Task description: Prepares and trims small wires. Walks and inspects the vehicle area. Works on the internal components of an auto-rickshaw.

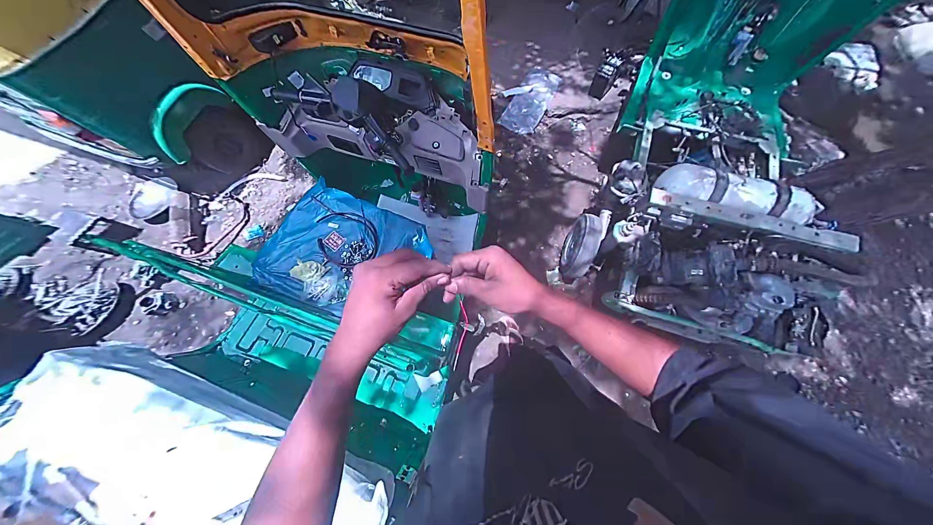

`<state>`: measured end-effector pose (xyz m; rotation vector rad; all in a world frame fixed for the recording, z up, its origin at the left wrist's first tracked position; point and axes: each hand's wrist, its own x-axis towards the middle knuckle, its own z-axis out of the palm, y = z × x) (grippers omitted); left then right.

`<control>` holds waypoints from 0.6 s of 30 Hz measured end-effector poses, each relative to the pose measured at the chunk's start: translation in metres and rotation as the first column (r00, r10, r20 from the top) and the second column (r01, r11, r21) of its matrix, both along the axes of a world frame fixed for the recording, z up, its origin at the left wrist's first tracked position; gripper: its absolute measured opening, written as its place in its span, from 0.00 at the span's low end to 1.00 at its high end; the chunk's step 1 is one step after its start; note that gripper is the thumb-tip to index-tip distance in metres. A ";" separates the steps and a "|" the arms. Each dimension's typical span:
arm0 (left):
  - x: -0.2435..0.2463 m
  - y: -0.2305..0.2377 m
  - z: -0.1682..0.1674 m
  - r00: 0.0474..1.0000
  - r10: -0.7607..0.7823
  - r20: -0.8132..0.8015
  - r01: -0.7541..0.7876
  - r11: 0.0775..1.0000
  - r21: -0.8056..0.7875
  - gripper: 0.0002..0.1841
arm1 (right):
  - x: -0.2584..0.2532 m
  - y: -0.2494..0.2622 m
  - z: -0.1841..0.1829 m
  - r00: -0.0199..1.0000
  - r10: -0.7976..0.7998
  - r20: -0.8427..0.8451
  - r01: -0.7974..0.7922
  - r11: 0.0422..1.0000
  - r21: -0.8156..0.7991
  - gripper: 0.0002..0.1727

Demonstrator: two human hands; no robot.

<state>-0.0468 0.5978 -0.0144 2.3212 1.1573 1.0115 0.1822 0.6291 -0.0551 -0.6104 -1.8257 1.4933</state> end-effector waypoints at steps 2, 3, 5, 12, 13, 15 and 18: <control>0.006 -0.002 0.000 0.998 -0.055 -0.012 0.055 0.998 0.015 0.09 | 0.005 -0.007 -0.003 1.000 -0.031 0.002 0.031 1.000 -0.001 0.06; 0.009 -0.004 0.000 0.998 -0.069 0.009 0.069 0.998 0.012 0.09 | 0.007 -0.009 -0.003 0.999 -0.049 -0.004 0.049 0.999 -0.005 0.06; 0.016 -0.005 0.000 0.998 -0.051 0.030 0.051 0.999 0.008 0.09 | 0.011 -0.009 -0.002 0.998 -0.064 -0.007 0.064 0.998 0.005 0.06; 0.041 0.004 0.004 0.997 0.060 0.050 -0.061 0.998 0.015 0.09 | 0.029 0.020 0.002 0.995 -0.101 0.002 0.101 0.994 0.035 0.05; 0.045 0.007 0.005 0.996 0.077 0.046 -0.078 0.997 0.019 0.08 | 0.032 0.027 0.003 0.995 -0.096 0.022 0.095 0.994 0.044 0.05; 0.055 0.014 0.007 0.993 0.119 0.019 -0.120 0.993 0.024 0.09 | 0.039 0.043 0.007 0.997 -0.062 0.045 0.059 0.996 0.060 0.05; 0.073 0.028 0.012 0.981 0.190 -0.048 -0.189 0.981 0.033 0.10 | 0.052 0.069 0.014 0.997 0.052 0.058 -0.055 0.998 0.039 0.11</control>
